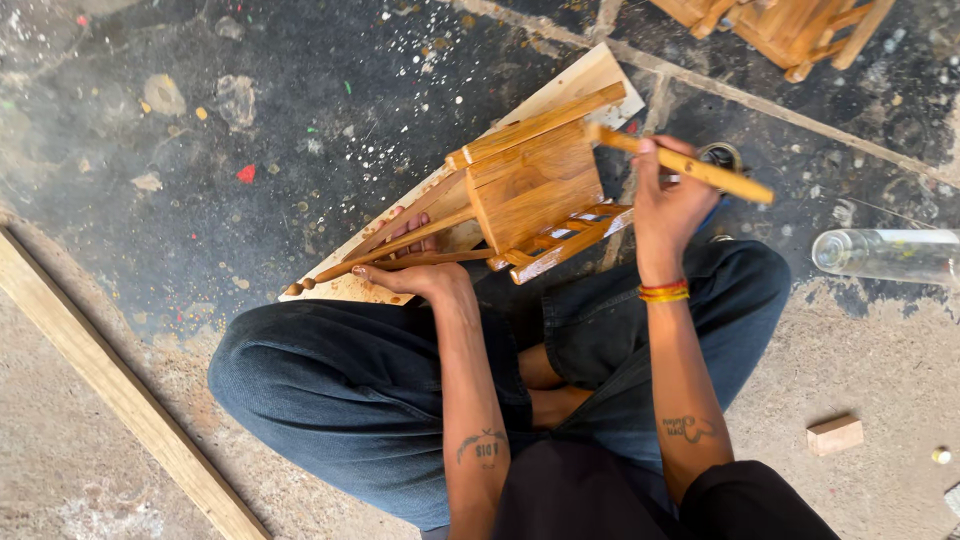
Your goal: The person sits on the floor and applies a clear varnish to a small wooden chair using a brush. They rotate the chair to coat the legs, seat, and backrest, repeatedly dipping the brush into a nearby can to reload the finish.
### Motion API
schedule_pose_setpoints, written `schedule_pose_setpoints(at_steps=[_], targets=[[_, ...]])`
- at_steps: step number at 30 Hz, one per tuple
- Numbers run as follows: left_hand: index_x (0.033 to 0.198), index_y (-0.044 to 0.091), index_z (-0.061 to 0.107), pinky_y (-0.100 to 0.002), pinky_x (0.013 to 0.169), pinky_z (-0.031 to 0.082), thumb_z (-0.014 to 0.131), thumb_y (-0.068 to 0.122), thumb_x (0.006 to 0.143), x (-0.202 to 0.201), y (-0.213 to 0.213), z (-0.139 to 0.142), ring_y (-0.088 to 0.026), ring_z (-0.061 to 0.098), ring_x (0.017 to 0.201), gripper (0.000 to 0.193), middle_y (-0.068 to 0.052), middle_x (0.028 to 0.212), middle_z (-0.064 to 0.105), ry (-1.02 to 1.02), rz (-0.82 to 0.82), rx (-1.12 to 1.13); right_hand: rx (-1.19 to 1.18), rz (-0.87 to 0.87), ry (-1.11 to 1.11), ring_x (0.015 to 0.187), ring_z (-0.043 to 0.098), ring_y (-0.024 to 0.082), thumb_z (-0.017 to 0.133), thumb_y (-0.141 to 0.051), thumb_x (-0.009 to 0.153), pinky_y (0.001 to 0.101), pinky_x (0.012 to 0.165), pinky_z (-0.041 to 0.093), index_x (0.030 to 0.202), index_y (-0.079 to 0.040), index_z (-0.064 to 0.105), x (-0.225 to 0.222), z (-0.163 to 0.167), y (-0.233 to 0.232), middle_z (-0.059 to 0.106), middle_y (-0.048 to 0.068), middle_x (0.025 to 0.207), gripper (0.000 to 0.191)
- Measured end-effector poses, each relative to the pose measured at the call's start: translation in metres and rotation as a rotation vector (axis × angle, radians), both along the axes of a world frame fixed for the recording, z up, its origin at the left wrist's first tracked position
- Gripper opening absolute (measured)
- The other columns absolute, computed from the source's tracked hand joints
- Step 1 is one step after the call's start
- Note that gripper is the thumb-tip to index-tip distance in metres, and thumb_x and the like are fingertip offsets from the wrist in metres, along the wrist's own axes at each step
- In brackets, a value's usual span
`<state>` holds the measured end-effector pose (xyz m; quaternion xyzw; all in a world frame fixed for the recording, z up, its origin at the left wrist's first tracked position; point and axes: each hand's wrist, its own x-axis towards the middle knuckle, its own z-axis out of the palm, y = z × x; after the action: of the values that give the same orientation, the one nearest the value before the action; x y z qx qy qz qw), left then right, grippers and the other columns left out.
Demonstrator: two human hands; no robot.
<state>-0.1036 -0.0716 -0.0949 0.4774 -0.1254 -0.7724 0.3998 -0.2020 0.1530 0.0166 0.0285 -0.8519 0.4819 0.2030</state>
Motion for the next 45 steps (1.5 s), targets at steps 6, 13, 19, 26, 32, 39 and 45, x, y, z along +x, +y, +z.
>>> schedule_pose_setpoints(at_steps=[6, 13, 19, 26, 32, 39, 45], targets=[[0.123, 0.002, 0.053, -0.044, 0.088, 0.062, 0.017, 0.077, 0.095, 0.001, 0.003, 0.006, -0.028, 0.067, 0.092, 0.087, -0.018, 0.105, 0.063, -0.039, 0.025, 0.039, 0.312, 0.231, 0.131, 0.088, 0.068, 0.025, 0.077, -0.009, 0.101, 0.0378, 0.08, 0.055, 0.106, -0.006, 0.068, 0.054, 0.019, -0.06, 0.072, 0.008, 0.102, 0.011], [0.131, -0.001, 0.054, -0.041, 0.086, 0.059, 0.019, 0.078, 0.097, 0.001, 0.005, 0.01, -0.029, 0.067, 0.094, 0.093, -0.022, 0.115, 0.068, 0.008, 0.001, -0.035, -0.388, 0.269, -0.211, 0.091, 0.069, 0.022, 0.07, -0.009, 0.106, 0.0343, 0.086, 0.058, 0.112, -0.007, 0.068, 0.059, 0.036, -0.075, 0.071, 0.007, 0.104, 0.007], [0.14, 0.01, 0.048, -0.041, 0.083, 0.059, 0.017, 0.078, 0.095, -0.001, 0.005, 0.015, -0.029, 0.066, 0.096, 0.087, -0.021, 0.114, 0.067, 0.008, 0.019, -0.029, 0.288, 0.144, 0.074, 0.092, 0.067, 0.025, 0.076, -0.007, 0.101, 0.0375, 0.082, 0.054, 0.109, -0.004, 0.071, 0.05, 0.037, -0.064, 0.071, 0.009, 0.103, 0.01], [0.14, 0.009, 0.047, -0.041, 0.085, 0.06, 0.017, 0.075, 0.096, -0.002, 0.002, 0.019, -0.029, 0.068, 0.102, 0.085, -0.019, 0.116, 0.066, -0.032, 0.025, 0.028, -0.195, 0.263, -0.203, 0.087, 0.068, 0.016, 0.068, -0.009, 0.105, 0.031, 0.08, 0.055, 0.11, -0.003, 0.068, 0.064, 0.008, -0.078, 0.073, 0.007, 0.096, 0.008], [0.137, 0.008, 0.048, -0.04, 0.089, 0.062, 0.013, 0.076, 0.095, -0.002, 0.004, 0.02, -0.025, 0.067, 0.099, 0.087, -0.017, 0.115, 0.065, -0.051, -0.012, 0.037, 0.222, 0.064, 0.005, 0.082, 0.072, 0.02, 0.071, -0.012, 0.103, 0.0313, 0.071, 0.056, 0.104, -0.002, 0.071, -0.002, 0.008, -0.01, 0.075, 0.008, 0.093, 0.01], [0.136, 0.006, 0.048, -0.039, 0.085, 0.061, 0.013, 0.078, 0.094, -0.001, 0.002, 0.014, -0.025, 0.066, 0.092, 0.091, -0.016, 0.109, 0.065, -0.033, -0.01, -0.006, 0.356, 0.233, 0.146, 0.091, 0.068, 0.03, 0.07, -0.01, 0.103, 0.0391, 0.081, 0.054, 0.106, -0.005, 0.068, 0.043, 0.015, -0.06, 0.07, 0.01, 0.101, 0.006], [0.138, 0.009, 0.045, -0.041, 0.089, 0.062, 0.015, 0.076, 0.094, 0.001, -0.002, 0.014, -0.026, 0.066, 0.098, 0.086, -0.013, 0.108, 0.062, -0.062, 0.011, 0.064, -0.352, 0.286, -0.295, 0.077, 0.059, 0.011, 0.07, -0.011, 0.104, 0.0249, 0.07, 0.047, 0.109, -0.001, 0.073, 0.029, -0.001, -0.052, 0.072, 0.007, 0.094, 0.012]])
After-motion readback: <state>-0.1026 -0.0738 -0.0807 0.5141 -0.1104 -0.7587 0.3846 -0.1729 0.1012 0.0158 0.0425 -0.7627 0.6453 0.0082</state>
